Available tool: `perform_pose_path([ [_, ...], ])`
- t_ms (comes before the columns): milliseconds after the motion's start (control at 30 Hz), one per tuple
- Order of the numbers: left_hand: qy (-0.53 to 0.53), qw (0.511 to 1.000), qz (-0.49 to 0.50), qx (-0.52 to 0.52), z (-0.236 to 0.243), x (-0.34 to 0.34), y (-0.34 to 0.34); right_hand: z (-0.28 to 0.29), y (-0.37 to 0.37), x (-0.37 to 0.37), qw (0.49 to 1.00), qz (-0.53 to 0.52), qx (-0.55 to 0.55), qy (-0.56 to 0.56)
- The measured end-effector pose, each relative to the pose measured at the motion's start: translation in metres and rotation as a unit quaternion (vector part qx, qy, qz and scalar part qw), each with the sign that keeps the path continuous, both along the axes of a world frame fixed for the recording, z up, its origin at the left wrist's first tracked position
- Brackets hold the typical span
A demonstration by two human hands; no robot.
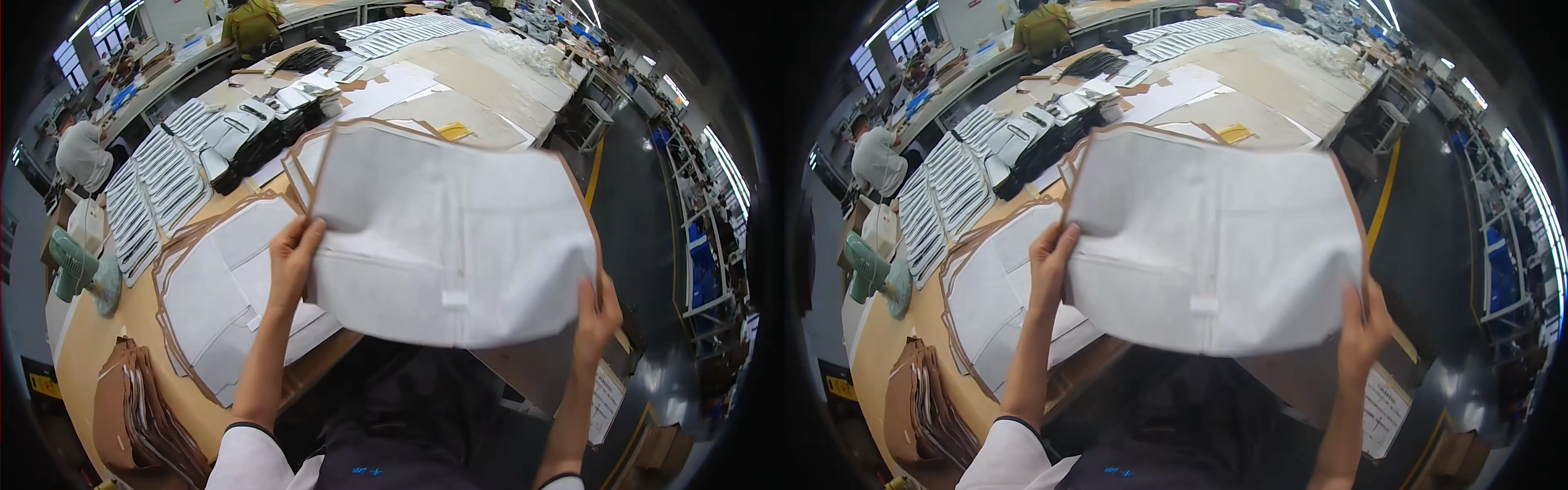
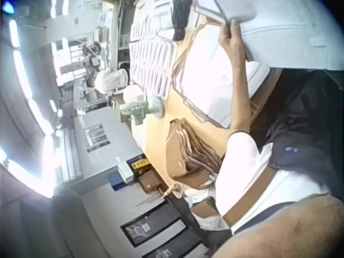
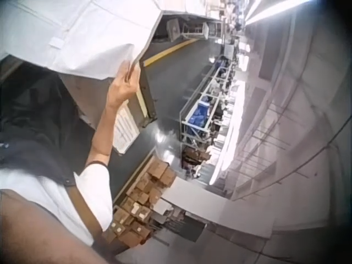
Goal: Folding and pressing the edges of leather pieces using a manual bench-top folding machine.
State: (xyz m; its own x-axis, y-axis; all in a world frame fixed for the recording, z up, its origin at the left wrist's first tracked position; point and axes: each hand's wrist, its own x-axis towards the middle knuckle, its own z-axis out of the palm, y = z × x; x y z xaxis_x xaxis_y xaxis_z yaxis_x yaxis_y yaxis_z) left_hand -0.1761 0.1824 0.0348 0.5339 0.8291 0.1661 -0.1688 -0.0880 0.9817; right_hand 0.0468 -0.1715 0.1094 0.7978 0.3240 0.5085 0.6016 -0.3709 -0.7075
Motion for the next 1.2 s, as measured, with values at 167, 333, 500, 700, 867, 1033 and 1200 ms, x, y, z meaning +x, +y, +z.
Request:
perform_pose_path([
  [167, -0.112, 0.985, 0.124, -0.051, -0.04, 0.018, 0.081, 0.006, 0.189, 0.119, 0.983, 0.163, 0.079, 0.019],
  [333, -0.112, 0.984, 0.105, -0.089, -0.126, 0.088, 0.137, -0.033, 0.271, 0.205, 0.996, 0.058, 0.027, 0.062],
  [500, 0.142, 0.976, 0.149, -0.067, -0.187, 0.102, 0.143, -0.089, 0.23, 0.193, 0.989, 0.11, -0.001, 0.096],
  [700, 0.13, 0.977, 0.087, -0.148, -0.168, 0.075, 0.119, -0.075, 0.192, 0.055, 0.975, 0.212, -0.004, 0.072],
  [867, 0.059, 0.992, 0.101, -0.042, -0.105, -0.026, 0.03, -0.079, 0.19, -0.083, 0.891, 0.448, -0.061, -0.027],
  [1033, 0.104, 0.946, 0.304, 0.042, -0.071, -0.171, -0.073, -0.159, 0.203, -0.159, 0.837, 0.522, -0.102, -0.123],
  [1200, 0.139, 0.912, 0.375, -0.09, -0.102, -0.273, -0.144, -0.177, 0.237, -0.212, 0.814, 0.555, -0.094, -0.145],
])
